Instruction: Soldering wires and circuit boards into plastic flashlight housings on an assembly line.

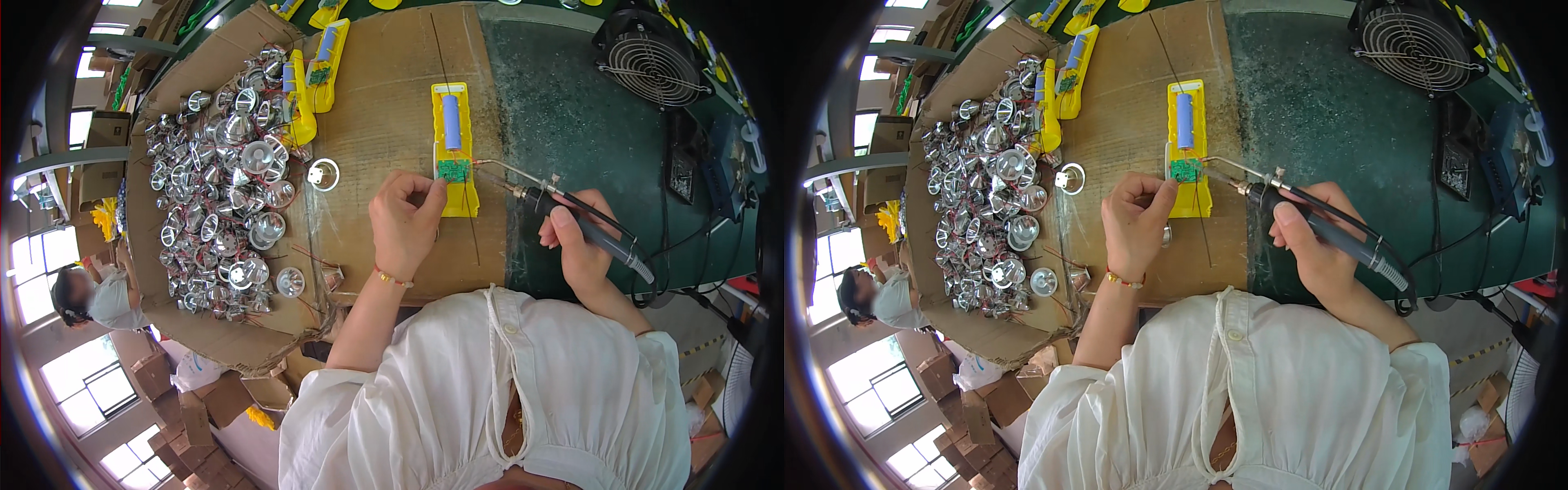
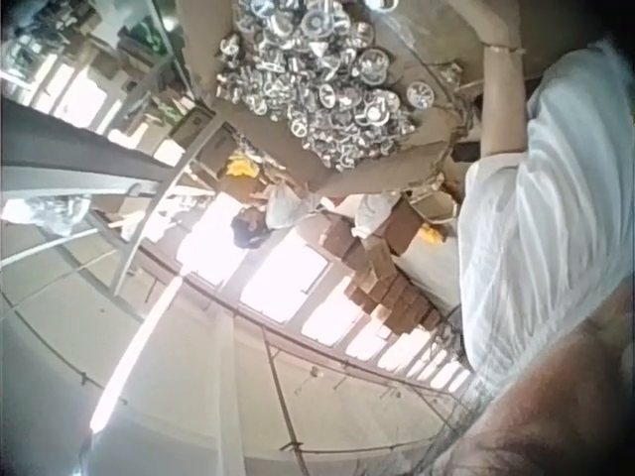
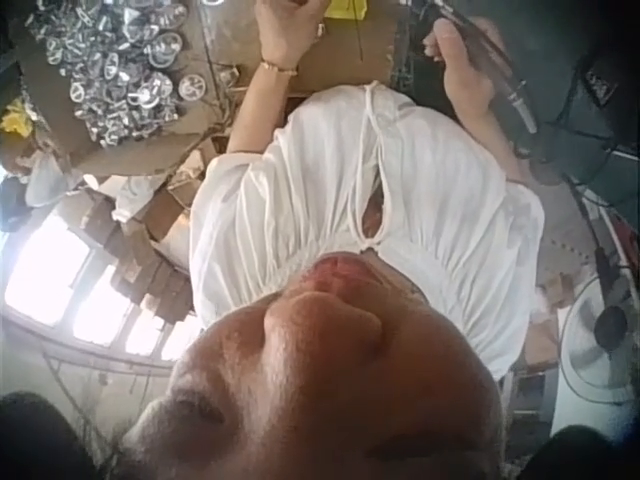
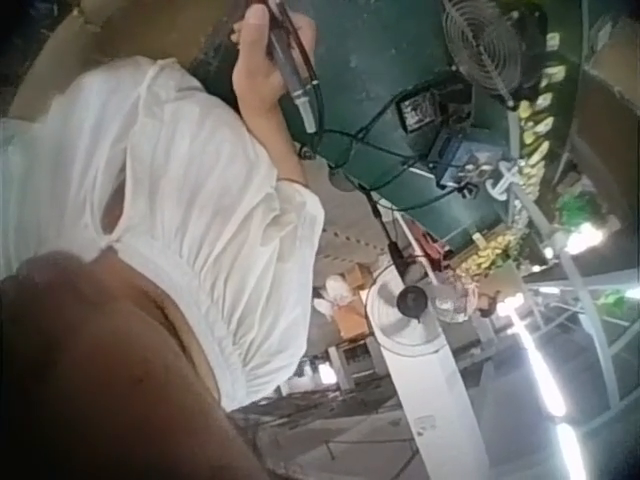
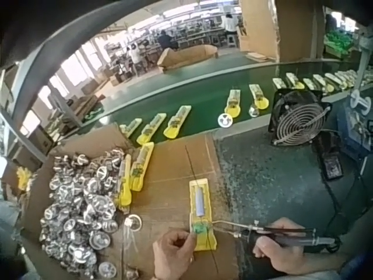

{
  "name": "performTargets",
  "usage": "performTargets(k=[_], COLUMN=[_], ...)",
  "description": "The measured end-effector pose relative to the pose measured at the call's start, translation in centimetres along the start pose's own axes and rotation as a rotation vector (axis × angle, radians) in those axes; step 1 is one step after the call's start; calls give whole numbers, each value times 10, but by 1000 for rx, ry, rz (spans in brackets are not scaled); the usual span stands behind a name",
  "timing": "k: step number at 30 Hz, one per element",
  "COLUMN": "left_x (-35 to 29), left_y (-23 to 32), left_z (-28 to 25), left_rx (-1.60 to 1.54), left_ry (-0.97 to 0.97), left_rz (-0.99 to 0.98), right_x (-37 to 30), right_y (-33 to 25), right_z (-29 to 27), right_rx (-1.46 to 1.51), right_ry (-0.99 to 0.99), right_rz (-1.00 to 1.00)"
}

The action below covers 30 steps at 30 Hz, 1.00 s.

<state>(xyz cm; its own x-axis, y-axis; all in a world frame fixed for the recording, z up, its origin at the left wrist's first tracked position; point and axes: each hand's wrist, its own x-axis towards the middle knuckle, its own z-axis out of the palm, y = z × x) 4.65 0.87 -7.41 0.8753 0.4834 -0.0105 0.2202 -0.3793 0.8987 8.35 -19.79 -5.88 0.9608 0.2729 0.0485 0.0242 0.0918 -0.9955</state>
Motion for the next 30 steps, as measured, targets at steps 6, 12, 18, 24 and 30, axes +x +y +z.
performTargets(k=[6, 12, 18, 24, 30], left_x=[1, 1, 2, 4, 5], left_y=[-2, -2, -5, -8, -10], left_z=[-4, -9, -8, -9, -9], left_rx=[85, -259, -94, -126, -154], left_ry=[-1, 53, -64, -79, -72], left_rz=[-27, -96, -120, -97, -119], right_x=[3, 39, 63, 67, 66], right_y=[-7, 0, 17, 19, 20], right_z=[1, 20, 47, 48, 50], right_rx=[-93, -424, -562, -583, -593], right_ry=[-66, -173, -357, -400, -367], right_rz=[-183, -579, -673, -592, -615])
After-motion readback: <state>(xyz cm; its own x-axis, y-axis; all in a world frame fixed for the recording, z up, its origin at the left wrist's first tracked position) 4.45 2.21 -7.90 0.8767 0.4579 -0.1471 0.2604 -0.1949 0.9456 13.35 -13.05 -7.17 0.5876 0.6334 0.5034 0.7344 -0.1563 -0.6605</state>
